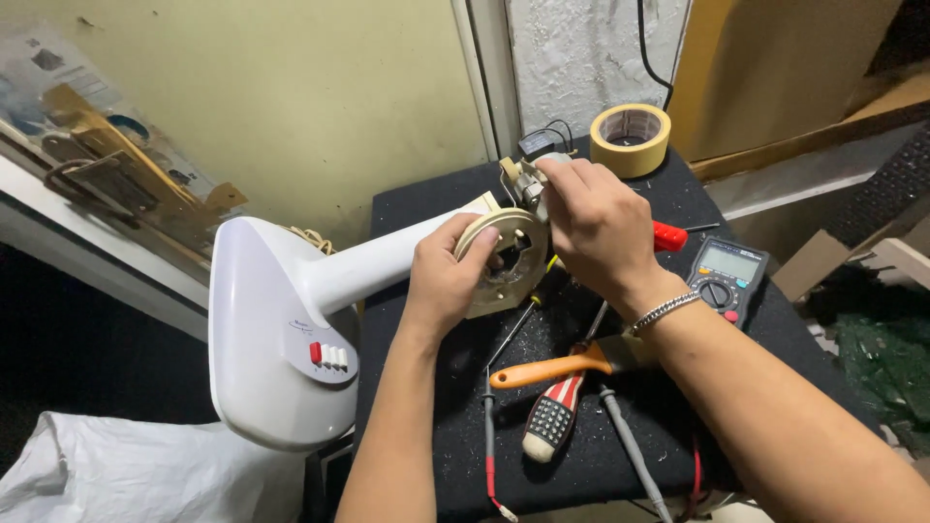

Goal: Repairing a desk fan by inspecting internal components and testing circuits with a multimeter.

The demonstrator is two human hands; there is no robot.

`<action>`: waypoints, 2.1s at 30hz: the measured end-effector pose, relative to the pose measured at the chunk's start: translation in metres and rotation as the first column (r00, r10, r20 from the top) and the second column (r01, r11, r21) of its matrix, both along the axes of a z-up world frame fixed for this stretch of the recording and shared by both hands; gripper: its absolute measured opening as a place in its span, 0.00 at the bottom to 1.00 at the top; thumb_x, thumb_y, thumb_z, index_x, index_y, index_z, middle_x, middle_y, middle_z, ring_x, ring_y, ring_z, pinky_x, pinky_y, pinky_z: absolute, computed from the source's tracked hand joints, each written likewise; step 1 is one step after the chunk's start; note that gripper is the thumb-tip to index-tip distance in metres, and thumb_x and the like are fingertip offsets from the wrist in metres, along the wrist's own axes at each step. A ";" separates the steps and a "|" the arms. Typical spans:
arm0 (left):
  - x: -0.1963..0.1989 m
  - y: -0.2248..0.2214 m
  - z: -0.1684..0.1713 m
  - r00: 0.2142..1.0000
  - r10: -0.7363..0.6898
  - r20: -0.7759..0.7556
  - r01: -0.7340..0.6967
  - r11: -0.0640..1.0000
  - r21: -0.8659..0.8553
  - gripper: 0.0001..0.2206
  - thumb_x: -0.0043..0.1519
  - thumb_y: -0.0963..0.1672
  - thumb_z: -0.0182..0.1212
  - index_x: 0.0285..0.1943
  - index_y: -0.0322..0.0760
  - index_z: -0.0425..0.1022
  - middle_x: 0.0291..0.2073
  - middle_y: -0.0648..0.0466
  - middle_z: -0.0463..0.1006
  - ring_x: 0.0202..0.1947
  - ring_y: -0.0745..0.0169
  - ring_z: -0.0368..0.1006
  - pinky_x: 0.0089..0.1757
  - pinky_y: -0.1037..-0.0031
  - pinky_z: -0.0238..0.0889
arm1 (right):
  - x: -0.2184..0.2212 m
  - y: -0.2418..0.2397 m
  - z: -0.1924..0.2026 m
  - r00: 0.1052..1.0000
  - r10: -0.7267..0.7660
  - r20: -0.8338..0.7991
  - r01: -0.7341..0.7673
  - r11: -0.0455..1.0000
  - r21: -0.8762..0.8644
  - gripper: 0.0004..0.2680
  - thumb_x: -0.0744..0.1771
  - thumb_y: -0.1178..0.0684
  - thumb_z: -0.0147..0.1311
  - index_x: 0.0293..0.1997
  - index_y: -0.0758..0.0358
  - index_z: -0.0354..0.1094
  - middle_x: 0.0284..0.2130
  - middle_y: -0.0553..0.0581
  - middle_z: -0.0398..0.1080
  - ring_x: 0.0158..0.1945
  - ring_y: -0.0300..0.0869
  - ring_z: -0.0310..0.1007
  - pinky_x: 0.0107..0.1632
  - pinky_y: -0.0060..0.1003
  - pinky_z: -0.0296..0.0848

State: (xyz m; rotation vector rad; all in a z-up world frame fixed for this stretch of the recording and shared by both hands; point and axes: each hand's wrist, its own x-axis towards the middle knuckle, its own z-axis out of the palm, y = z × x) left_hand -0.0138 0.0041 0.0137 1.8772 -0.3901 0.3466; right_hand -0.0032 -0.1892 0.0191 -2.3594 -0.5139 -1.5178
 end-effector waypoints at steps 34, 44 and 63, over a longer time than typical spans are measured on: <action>0.001 -0.002 -0.007 0.971 0.198 0.131 -0.230 0.924 0.306 0.15 0.59 0.44 0.53 0.55 0.38 0.70 0.44 0.40 0.80 0.48 0.33 0.78 0.50 0.48 0.70 | 0.008 0.016 -0.015 0.970 0.237 0.053 -0.242 0.961 0.135 0.08 0.70 0.61 0.56 0.54 0.60 0.69 0.36 0.58 0.72 0.41 0.56 0.77 0.41 0.46 0.76; -0.026 -0.023 -0.004 0.951 0.272 0.145 -0.307 0.878 0.367 0.23 0.59 0.46 0.49 0.64 0.35 0.59 0.51 0.34 0.77 0.45 0.32 0.77 0.45 0.50 0.68 | -0.030 0.020 0.015 0.842 0.539 -0.031 -0.486 0.781 0.392 0.06 0.70 0.68 0.47 0.52 0.71 0.60 0.35 0.60 0.70 0.32 0.43 0.71 0.35 0.36 0.73; -0.050 -0.021 -0.058 0.760 0.559 0.331 -0.569 0.819 -0.075 0.17 0.69 0.49 0.39 0.50 0.37 0.72 0.26 0.49 0.82 0.22 0.54 0.79 0.26 0.66 0.69 | -0.026 0.002 -0.039 0.781 0.605 -0.156 -0.451 0.719 0.529 0.10 0.69 0.62 0.49 0.56 0.68 0.62 0.36 0.61 0.75 0.30 0.43 0.74 0.34 0.37 0.73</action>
